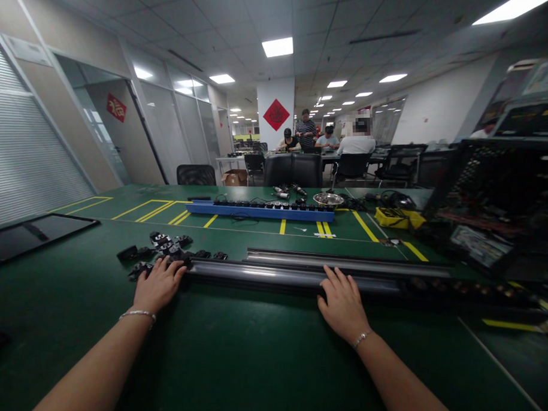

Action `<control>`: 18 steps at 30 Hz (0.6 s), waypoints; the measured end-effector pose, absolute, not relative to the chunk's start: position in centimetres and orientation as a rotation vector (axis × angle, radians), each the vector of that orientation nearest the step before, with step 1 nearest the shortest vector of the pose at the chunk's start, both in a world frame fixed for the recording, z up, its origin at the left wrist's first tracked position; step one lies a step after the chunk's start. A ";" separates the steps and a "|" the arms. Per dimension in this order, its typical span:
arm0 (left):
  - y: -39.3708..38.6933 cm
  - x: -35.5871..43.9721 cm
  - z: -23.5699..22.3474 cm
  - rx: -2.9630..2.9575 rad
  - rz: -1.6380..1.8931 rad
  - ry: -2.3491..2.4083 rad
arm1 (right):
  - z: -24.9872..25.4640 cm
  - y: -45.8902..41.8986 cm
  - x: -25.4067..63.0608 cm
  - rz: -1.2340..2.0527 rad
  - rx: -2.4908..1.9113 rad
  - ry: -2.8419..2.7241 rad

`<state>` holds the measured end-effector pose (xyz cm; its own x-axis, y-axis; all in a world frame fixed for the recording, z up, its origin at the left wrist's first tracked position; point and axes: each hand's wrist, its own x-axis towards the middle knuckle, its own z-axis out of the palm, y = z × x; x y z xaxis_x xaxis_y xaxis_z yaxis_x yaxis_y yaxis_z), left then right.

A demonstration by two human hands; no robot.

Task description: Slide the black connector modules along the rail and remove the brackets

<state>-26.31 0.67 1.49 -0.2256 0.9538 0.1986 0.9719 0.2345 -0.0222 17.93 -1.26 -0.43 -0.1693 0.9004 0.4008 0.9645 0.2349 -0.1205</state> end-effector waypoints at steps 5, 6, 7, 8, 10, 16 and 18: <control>0.2 -28.2 1.4 -1.764 -0.126 -2.419 | -0.4 -1.3 17.9 -0.236 -1.708 -2.128; 0.1 -28.5 1.4 -1.760 -0.117 -2.427 | -0.4 -1.3 18.0 -0.237 -1.709 -2.129; 0.0 -28.7 1.5 -1.756 -0.107 -2.439 | -0.4 -1.3 18.0 -0.238 -1.712 -2.130; 0.0 -28.8 1.6 -1.751 -0.094 -2.456 | -0.4 -1.3 18.0 -0.236 -1.715 -2.132; 0.0 -29.1 1.9 -1.742 -0.055 -2.505 | -0.4 -1.3 18.0 -0.233 -1.717 -2.135; 0.4 -30.0 1.9 -1.768 0.051 -2.483 | -0.5 -1.2 18.0 -0.237 -1.713 -2.129; 0.4 -30.1 1.9 -1.790 0.067 -2.446 | -0.5 -1.2 18.0 -0.232 -1.714 -2.131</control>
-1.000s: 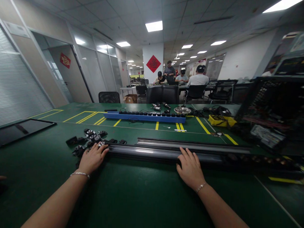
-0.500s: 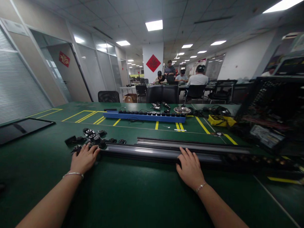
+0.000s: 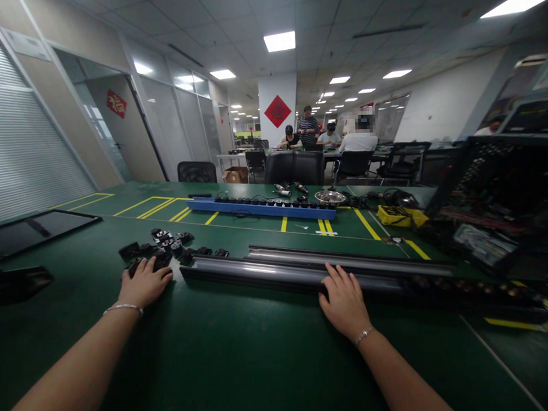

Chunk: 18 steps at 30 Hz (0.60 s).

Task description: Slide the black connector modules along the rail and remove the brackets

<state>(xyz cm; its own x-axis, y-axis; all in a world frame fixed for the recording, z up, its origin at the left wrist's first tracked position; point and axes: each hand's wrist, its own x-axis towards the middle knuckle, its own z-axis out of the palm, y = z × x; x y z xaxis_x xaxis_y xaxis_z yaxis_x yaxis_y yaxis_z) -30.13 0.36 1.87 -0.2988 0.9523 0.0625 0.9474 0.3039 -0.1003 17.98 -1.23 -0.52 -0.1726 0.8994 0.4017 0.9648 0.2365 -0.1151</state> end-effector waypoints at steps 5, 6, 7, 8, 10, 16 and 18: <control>-0.1 -28.4 2.4 -1.710 0.004 -2.374 | -0.4 -1.2 18.1 -0.208 -1.708 -2.140; -0.1 -27.5 2.6 -1.675 -0.068 -2.353 | -0.5 -1.2 18.1 -0.202 -1.702 -2.139; -0.1 -26.4 2.8 -1.643 -0.159 -2.311 | -0.5 -1.2 18.2 -0.197 -1.696 -2.136; -0.1 -25.1 2.9 -1.623 -0.243 -2.260 | -0.5 -1.2 18.2 -0.191 -1.690 -2.132; 0.0 -21.9 3.0 -1.685 -0.370 -2.159 | -0.6 -1.2 18.2 -0.172 -1.673 -2.121; -0.1 -10.0 1.9 -2.208 -0.572 -1.894 | 0.0 -0.8 19.7 -0.172 -1.620 -2.013; -0.4 -6.8 1.5 -2.295 -0.607 -1.837 | 0.5 -0.4 21.4 -0.256 -1.676 -1.869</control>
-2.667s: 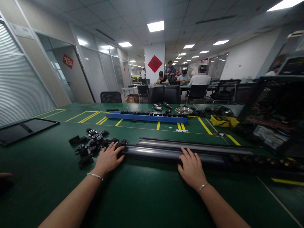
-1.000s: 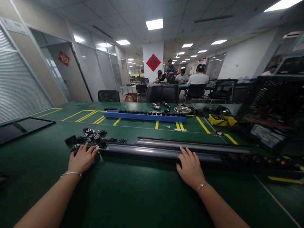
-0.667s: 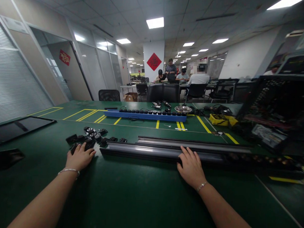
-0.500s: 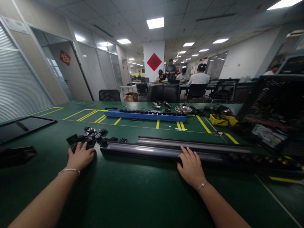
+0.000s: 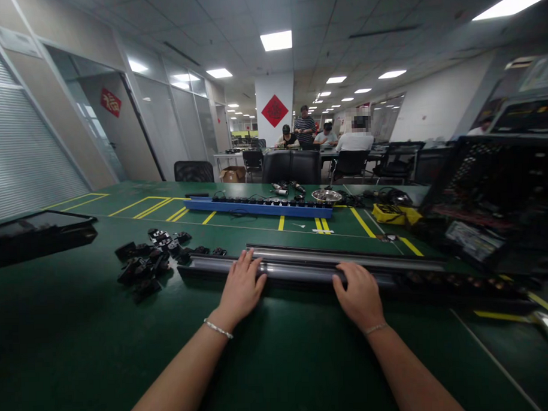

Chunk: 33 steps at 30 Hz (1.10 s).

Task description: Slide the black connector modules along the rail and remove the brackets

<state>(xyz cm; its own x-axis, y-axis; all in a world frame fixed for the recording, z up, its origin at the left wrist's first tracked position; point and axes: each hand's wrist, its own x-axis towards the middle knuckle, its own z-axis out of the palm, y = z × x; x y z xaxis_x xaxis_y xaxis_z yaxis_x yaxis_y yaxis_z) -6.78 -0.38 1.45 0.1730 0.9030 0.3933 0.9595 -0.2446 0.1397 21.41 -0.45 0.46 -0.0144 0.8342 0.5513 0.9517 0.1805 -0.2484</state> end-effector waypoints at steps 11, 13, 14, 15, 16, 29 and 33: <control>0.1 -3.8 -0.2 -2.226 -0.711 -1.805 | 0.0 -0.3 29.8 -0.606 -2.135 -1.053; -0.1 -4.1 -0.3 -2.205 -0.730 -1.810 | -0.1 -0.3 29.8 -0.602 -2.162 -1.083; -0.3 -4.1 -0.3 -2.200 -0.733 -1.808 | 0.0 -0.3 29.8 -0.597 -2.177 -1.093; -0.4 -4.1 -0.4 -2.204 -0.729 -1.802 | 0.0 -0.3 29.8 -0.590 -2.194 -1.098; -0.6 -4.0 -0.5 -2.216 -0.719 -1.793 | 0.1 -0.3 29.8 -0.583 -2.210 -1.101; -1.2 -3.1 -1.1 -2.276 -0.630 -1.769 | 0.0 -0.2 29.5 -0.580 -2.222 -1.182; -1.1 -3.1 -1.1 -2.284 -0.637 -1.772 | -0.3 0.0 29.3 -0.597 -2.192 -1.180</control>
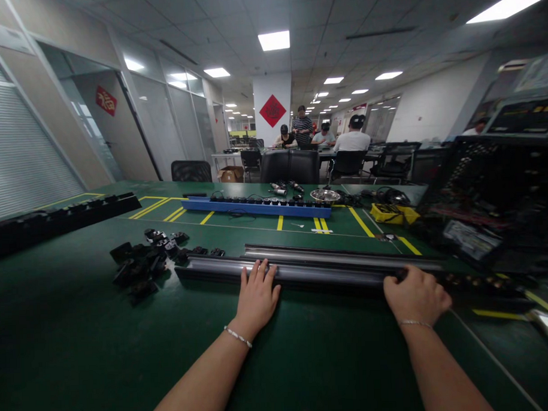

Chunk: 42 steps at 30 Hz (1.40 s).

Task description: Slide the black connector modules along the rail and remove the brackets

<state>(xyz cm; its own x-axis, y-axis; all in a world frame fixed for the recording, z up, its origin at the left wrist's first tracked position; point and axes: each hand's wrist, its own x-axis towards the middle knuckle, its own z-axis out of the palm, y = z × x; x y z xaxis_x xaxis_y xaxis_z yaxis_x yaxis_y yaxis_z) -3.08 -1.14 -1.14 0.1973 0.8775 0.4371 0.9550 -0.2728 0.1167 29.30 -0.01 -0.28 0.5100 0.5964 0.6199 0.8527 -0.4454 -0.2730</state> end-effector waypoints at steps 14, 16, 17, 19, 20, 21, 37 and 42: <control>-1.2 -3.1 -0.9 -2.307 -0.619 -1.785 | 0.6 -0.3 26.7 -0.497 -2.150 -1.295; -1.2 -3.1 -0.9 -2.309 -0.613 -1.783 | 0.5 -0.3 26.4 -0.489 -2.133 -1.326; -1.2 -3.2 -0.9 -2.309 -0.606 -1.780 | 0.4 -0.2 26.2 -0.485 -2.123 -1.343; -1.2 -3.1 -0.9 -2.305 -0.586 -1.776 | 0.4 -0.2 25.9 -0.483 -2.105 -1.371; -1.3 -3.1 -0.9 -2.297 -0.578 -1.775 | 0.4 -0.2 25.7 -0.487 -2.097 -1.375; -1.3 -3.1 -0.8 -2.287 -0.570 -1.775 | 0.4 -0.2 25.6 -0.492 -2.090 -1.375; -1.4 -3.0 -0.9 -2.266 -0.569 -1.761 | 0.3 -0.3 23.5 -0.384 -1.857 -1.500; -1.3 -3.1 -0.9 -2.267 -0.573 -1.767 | 0.4 -0.4 22.5 -0.252 -1.739 -1.552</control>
<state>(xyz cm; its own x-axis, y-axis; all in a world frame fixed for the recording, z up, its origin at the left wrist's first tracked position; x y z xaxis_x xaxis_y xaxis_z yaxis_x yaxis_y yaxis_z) -3.05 -1.34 -0.90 0.2057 0.8814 0.4252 0.9633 -0.2590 0.0709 22.46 -0.38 0.35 0.2361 0.7568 0.6095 0.9110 0.0459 -0.4099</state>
